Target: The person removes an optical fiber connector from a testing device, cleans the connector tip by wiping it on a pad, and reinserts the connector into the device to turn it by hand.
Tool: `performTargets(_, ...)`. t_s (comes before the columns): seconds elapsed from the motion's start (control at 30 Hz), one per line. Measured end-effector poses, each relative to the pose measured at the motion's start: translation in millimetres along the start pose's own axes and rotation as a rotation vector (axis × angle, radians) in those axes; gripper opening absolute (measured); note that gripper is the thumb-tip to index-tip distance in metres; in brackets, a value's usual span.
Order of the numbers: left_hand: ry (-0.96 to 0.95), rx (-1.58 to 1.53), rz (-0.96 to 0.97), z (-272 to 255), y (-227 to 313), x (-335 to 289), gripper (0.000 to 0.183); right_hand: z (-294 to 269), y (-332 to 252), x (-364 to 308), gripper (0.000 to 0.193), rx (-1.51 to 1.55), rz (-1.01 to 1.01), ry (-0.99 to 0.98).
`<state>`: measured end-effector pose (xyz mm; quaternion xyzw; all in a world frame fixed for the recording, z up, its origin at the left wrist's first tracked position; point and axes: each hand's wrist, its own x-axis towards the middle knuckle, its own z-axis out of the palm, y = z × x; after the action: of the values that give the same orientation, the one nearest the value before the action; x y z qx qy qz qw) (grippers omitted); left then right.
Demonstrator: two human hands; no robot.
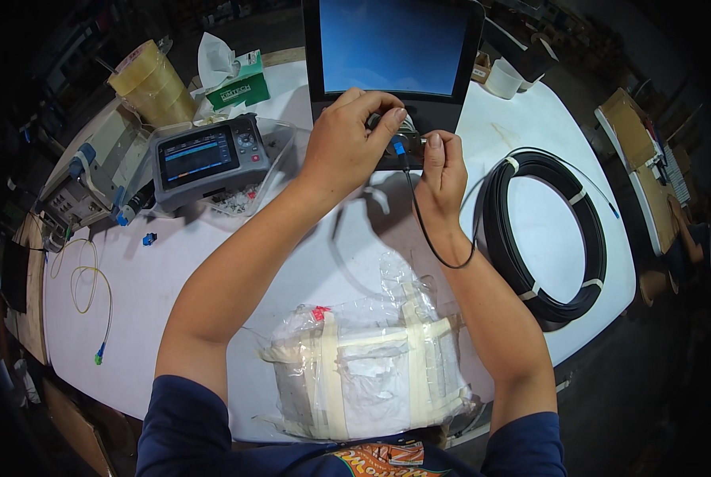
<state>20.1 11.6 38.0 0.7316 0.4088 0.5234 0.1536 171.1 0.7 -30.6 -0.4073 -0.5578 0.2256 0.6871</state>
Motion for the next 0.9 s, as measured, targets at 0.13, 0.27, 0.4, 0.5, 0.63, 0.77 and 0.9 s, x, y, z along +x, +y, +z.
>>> performTargets(0.13,-0.01,0.017,0.007,1,1,0,0.025,-3,-2,2,0.032,-0.076,0.038,-0.007)
performTargets(0.27,-0.042,0.024,-0.013,-5,2,0,0.021,0,-9,1,0.035,-0.117,0.043,-0.032)
performTargets(0.4,-0.042,0.042,0.001,-1,2,2,0.021,-2,5,3,0.033,-0.096,-0.012,-0.01)
performTargets(0.5,-0.028,0.044,0.008,-2,1,2,0.022,-2,6,2,0.031,-0.081,0.009,-0.017)
performTargets(0.63,-0.039,0.051,-0.031,-2,6,1,0.023,-2,9,1,0.028,-0.047,-0.022,-0.02)
performTargets(0.77,-0.049,0.054,-0.033,-3,5,1,0.022,-2,9,1,0.026,-0.01,0.003,-0.022)
performTargets(0.9,-0.02,0.007,0.017,-3,2,1,0.021,0,6,1,0.028,0.046,0.024,-0.017)
